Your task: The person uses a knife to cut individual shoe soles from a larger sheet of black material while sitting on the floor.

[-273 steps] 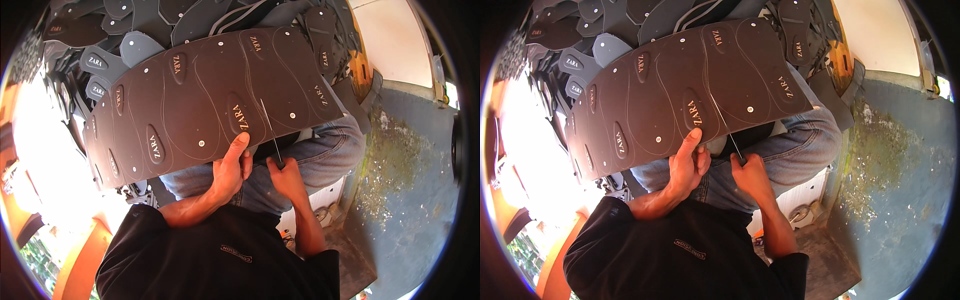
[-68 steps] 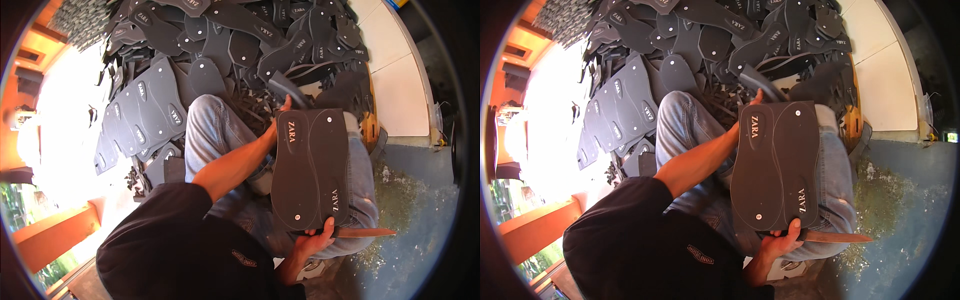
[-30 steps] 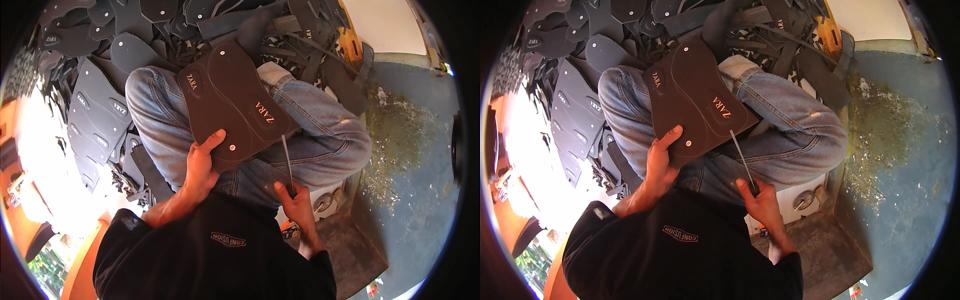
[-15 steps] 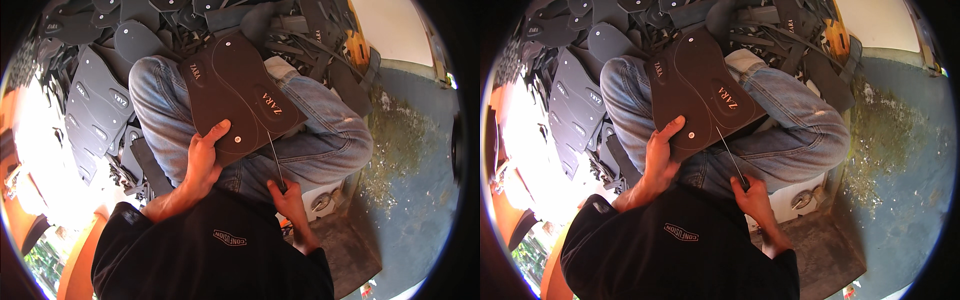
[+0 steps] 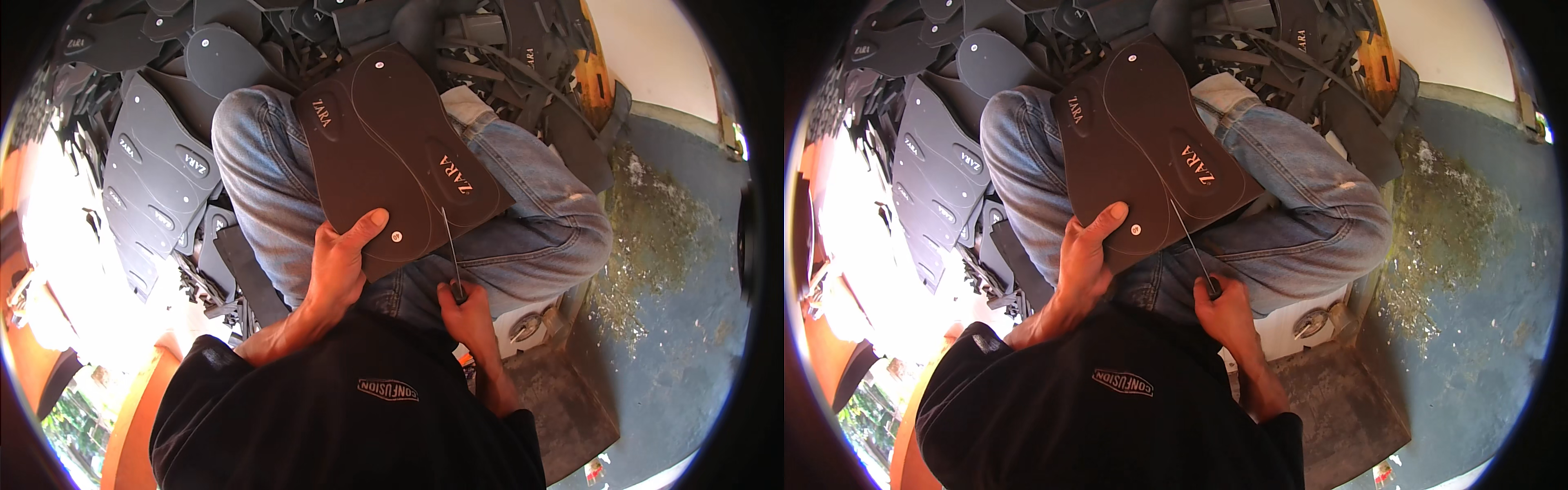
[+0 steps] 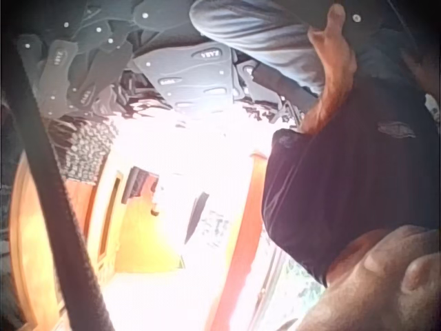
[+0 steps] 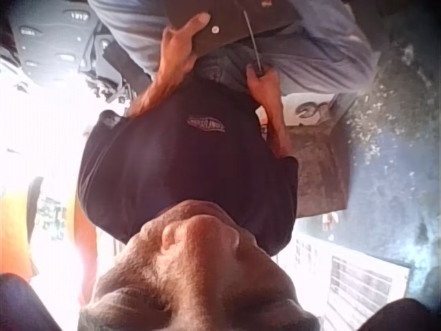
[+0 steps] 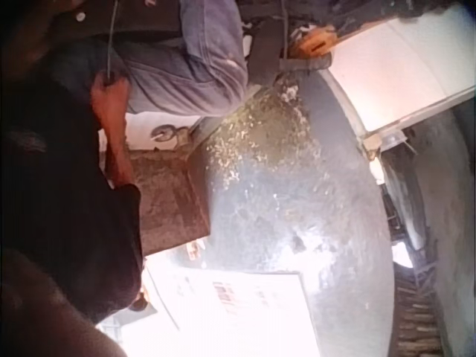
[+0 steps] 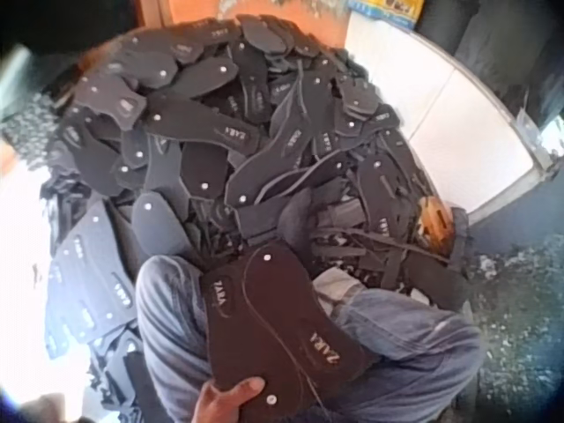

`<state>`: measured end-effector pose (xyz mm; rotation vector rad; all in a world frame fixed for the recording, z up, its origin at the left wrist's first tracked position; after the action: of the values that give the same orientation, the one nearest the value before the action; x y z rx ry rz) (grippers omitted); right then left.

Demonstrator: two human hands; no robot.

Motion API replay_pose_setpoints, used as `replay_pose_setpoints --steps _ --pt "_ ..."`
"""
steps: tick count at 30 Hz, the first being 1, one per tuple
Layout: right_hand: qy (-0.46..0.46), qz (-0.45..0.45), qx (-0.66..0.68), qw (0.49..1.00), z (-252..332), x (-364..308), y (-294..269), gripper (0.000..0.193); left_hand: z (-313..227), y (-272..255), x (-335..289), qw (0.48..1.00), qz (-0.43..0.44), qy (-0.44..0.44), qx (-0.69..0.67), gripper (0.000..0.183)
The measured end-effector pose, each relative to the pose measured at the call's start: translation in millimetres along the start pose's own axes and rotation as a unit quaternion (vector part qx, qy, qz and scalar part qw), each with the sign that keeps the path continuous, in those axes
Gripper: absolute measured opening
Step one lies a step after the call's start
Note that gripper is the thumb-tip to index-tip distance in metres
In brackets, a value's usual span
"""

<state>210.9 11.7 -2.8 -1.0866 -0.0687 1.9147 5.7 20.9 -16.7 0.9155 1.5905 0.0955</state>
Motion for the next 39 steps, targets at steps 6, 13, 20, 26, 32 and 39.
replay_pose_setpoints --steps 6,13,20,26,32,39 --pt "-0.018 -0.012 -0.033 0.999 6.0 8.4 -2.7 0.026 -0.4 -2.9 2.8 1.000 0.000 0.017 0.009 0.026" --pt "-0.031 -0.002 -0.051 0.998 22.7 19.6 -2.7 0.025 -0.6 -6.0 4.6 1.000 -0.003 0.021 0.017 0.025" --pt "-0.028 0.030 -0.019 0.999 18.2 33.1 3.6 0.025 -0.7 -7.6 5.5 1.000 0.009 0.016 0.018 0.026" --pt "-0.025 0.039 -0.014 0.999 26.8 39.4 5.6 0.025 -2.0 -9.0 4.9 0.999 0.004 0.016 0.027 0.027" --pt "-0.062 0.016 -0.029 0.997 35.2 44.3 4.6 0.024 -1.9 -10.1 5.3 0.999 0.006 0.018 0.028 0.026" --pt "-0.091 0.007 -0.009 0.996 39.0 54.8 10.4 0.022 -3.0 -9.7 4.5 1.000 0.010 0.020 0.021 0.028"
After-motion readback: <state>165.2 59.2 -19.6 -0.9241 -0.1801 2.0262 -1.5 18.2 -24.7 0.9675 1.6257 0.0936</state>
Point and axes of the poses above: each hand's wrist, its own x-axis towards the middle knuckle, its own y-axis out of the palm, z = x × y, the point moved 8 cm from there along x, towards the middle knuckle, and after that the axes turned 11 degrees about -y, right-handed, at the moved point
